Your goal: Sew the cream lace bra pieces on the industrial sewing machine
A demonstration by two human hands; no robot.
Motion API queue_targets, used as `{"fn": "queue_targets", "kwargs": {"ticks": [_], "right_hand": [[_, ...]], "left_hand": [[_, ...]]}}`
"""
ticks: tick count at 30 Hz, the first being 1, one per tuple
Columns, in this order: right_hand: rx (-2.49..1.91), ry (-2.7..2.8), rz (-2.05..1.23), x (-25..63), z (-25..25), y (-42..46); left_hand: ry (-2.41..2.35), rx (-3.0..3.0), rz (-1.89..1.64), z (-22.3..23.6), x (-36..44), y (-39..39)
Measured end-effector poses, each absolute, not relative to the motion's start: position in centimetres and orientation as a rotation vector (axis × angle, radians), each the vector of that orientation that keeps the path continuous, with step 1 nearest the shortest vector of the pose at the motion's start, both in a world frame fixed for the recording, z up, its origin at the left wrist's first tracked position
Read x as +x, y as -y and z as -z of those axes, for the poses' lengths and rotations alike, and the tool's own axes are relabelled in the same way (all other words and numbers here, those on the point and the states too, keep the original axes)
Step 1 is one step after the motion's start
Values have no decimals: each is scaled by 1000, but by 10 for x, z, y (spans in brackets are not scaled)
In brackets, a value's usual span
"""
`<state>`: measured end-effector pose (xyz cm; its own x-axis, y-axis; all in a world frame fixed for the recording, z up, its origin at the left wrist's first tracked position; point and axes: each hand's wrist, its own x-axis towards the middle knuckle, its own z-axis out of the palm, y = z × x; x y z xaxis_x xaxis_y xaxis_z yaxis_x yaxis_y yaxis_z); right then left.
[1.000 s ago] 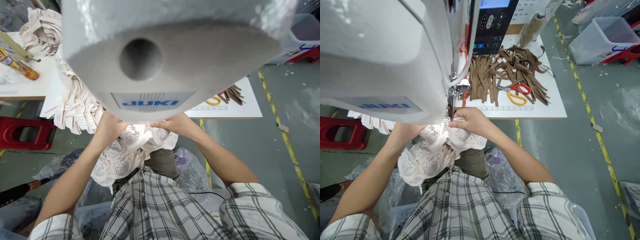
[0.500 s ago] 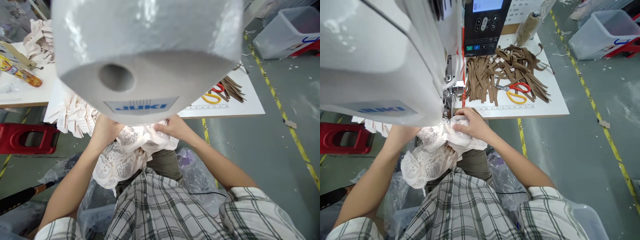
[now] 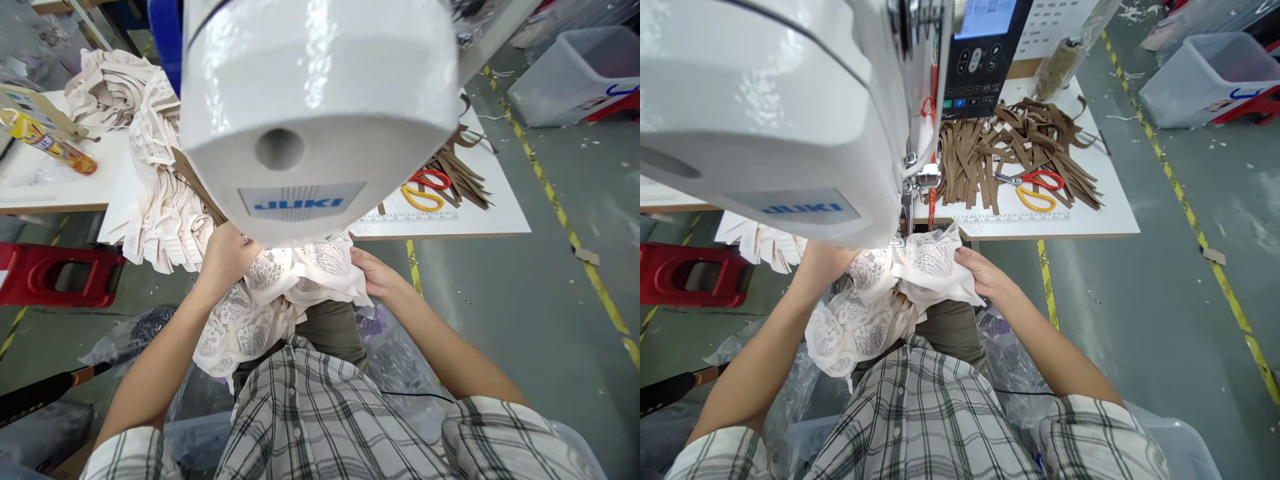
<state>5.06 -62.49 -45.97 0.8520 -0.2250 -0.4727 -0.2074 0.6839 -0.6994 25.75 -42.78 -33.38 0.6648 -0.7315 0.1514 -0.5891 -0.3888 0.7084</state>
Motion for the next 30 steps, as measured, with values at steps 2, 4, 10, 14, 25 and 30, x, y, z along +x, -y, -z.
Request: {"fn": "queue_targets", "kwargs": {"ticks": [2, 4, 10, 14, 25, 30], "right_hand": [[-817, -570, 27, 51, 455, 626], [-842, -585, 70, 51, 449, 627], [-979, -698, 348, 39, 416, 638], [-1274, -311, 162, 30, 376, 618], [-1976, -219, 136, 72, 351, 580], [-1956, -367, 117, 95, 363, 592]], "left_hand": [[1048, 2140, 258, 332, 258, 425], [1052, 2171, 284, 331, 260, 420], [975, 2235, -59, 323, 236, 392], [1383, 1930, -260, 308, 182, 387], [936, 2109, 611, 324, 202, 405], [745, 2134, 449, 336, 222, 421]]}}
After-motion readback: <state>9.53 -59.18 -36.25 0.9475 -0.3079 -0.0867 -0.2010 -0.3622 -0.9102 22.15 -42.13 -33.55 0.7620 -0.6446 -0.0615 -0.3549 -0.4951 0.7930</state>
